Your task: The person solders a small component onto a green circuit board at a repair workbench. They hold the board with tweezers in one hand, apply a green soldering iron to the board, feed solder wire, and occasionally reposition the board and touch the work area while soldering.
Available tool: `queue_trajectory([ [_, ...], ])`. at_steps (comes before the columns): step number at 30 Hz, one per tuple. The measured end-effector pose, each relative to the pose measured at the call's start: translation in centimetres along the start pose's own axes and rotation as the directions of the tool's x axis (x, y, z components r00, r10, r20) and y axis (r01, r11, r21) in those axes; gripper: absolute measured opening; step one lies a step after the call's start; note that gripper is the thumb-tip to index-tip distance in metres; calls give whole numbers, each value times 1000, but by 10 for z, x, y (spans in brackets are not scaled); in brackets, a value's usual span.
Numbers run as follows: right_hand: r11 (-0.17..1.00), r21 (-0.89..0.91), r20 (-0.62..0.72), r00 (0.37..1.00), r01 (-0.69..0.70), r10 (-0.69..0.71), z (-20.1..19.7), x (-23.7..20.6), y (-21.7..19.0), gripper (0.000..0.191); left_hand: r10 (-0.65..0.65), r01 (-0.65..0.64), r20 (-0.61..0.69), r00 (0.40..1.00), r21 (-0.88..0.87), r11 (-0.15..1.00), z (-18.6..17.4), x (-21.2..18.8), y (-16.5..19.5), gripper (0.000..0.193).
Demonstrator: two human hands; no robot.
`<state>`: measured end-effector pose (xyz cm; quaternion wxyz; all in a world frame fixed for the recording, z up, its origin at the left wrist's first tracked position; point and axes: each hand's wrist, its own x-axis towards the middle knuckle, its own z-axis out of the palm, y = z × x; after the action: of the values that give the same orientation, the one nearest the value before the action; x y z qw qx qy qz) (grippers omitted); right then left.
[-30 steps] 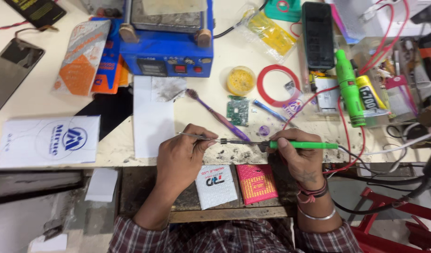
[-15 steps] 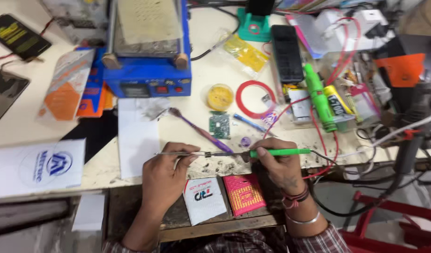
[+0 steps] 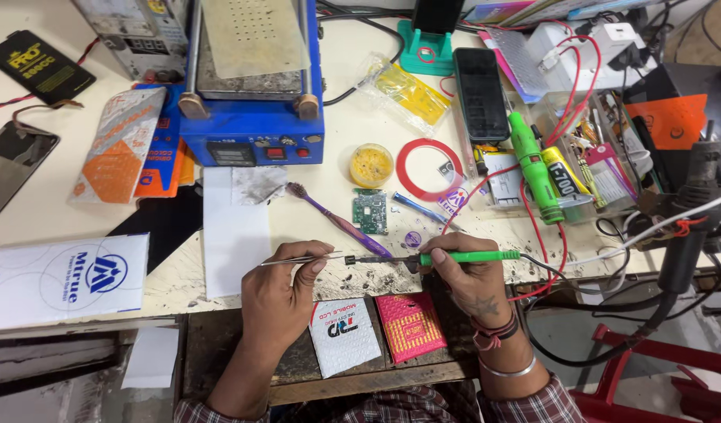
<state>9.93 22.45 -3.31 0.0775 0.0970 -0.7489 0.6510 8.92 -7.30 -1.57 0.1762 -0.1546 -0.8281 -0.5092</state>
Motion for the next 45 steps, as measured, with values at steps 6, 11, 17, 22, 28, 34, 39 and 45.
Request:
queue_trajectory([
  [6, 1000, 28, 1, 1000, -15, 15, 1, 1, -2, 16, 115, -115, 6, 993, 81, 990, 0, 5, 4, 16],
  [11, 998, -49, 7, 1000, 28, -27, 1, -2, -6, 18, 81, -86, 48, 996, 123, 989, -1, 1, 2, 8],
  [17, 997, -80, 4, 1000, 18, -18, 2, -6, -11, 18, 93, -97, 38, 995, 116, 989, -2, -3, 0, 10],
  [22, 999, -44, -3, 1000, 17, -17, 5, -7, -15, 19, 105, -109, 45, 993, 103, 989, -1, -1, 0, 11],
  [28, 999, -21, -1, 1000, 24, -24, 5, -9, -14, 19, 84, -91, 67, 994, 116, 989, -1, -3, -1, 11],
  [34, 999, -45, -10, 1000, 25, -26, 4, -9, -13, 18, 87, -95, 71, 994, 117, 989, -1, -2, -1, 12],
  [39, 998, -60, -9, 1000, 24, -25, 5, -9, -15, 18, 88, -94, 61, 994, 109, 990, -1, -2, 0, 10],
  [45, 998, -58, -11, 1000, 22, -23, 5, -9, -14, 18, 83, -91, 64, 994, 126, 988, -1, -3, -1, 9],
])
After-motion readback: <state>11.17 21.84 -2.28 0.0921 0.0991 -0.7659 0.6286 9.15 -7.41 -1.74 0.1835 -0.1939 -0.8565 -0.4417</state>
